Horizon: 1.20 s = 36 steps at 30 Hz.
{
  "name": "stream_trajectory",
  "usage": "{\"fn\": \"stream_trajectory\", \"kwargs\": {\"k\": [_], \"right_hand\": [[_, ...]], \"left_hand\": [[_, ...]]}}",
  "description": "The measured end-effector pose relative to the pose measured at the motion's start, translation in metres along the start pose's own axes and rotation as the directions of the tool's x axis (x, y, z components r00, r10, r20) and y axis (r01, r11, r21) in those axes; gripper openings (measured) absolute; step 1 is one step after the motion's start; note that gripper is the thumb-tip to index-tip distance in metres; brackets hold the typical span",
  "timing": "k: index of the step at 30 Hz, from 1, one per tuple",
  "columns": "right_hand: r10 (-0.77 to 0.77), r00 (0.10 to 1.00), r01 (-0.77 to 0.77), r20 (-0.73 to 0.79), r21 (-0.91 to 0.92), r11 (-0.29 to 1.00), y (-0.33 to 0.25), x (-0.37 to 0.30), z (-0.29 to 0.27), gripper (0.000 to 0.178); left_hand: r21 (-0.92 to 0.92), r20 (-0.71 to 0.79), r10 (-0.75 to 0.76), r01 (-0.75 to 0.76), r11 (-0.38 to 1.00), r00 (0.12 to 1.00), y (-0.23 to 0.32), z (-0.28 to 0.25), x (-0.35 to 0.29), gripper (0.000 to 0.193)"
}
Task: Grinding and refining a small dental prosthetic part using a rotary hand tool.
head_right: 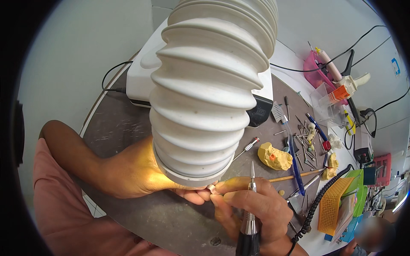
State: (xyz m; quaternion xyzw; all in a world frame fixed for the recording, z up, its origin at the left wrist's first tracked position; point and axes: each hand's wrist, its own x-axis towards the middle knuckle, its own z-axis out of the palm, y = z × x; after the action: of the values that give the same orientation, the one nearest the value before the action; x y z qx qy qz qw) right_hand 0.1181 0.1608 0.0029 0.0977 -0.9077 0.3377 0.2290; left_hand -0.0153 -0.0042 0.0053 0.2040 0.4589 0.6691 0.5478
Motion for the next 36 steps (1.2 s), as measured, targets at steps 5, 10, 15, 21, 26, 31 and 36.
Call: {"fn": "stream_trajectory", "kwargs": {"k": [5,10,15,21,26,31,36], "right_hand": [[0.019,0.997,-0.019,-0.071,0.000,1.000,-0.010,-0.008,-0.004,0.033],[0.110,0.991,-0.109,-0.077,0.017,0.994,-0.002,-0.007,0.003,0.031],[0.084,0.995,-0.089,-0.055,-0.098,0.991,-0.006,-0.007,-0.002,0.031],[0.184,0.979,-0.168,-0.084,0.161,0.972,-0.003,-0.010,0.002,0.029],[0.083,0.990,-0.075,-0.117,0.069,0.995,0.001,-0.006,0.002,0.031],[0.013,0.996,-0.007,-0.083,0.075,0.997,0.008,0.000,0.002,0.033],[0.049,0.994,-0.048,-0.098,0.013,0.999,0.006,-0.002,0.001,0.033]], "left_hand": [[0.008,0.073,-0.048,0.048,0.999,0.996,0.007,0.004,0.000,0.028],[-0.033,0.044,-0.084,0.086,0.996,0.995,0.006,-0.002,0.000,0.031],[-0.040,0.058,-0.091,0.093,0.995,0.994,0.006,0.000,0.000,0.031],[0.016,0.061,-0.019,0.018,1.000,0.998,0.001,0.000,0.001,0.028],[0.071,0.063,0.014,-0.019,0.997,0.998,-0.001,-0.002,0.001,0.026],[0.138,0.081,0.008,-0.020,0.990,0.997,-0.003,-0.004,0.003,0.025],[0.157,0.070,0.000,-0.011,0.987,0.998,-0.002,-0.002,0.002,0.027]]}}
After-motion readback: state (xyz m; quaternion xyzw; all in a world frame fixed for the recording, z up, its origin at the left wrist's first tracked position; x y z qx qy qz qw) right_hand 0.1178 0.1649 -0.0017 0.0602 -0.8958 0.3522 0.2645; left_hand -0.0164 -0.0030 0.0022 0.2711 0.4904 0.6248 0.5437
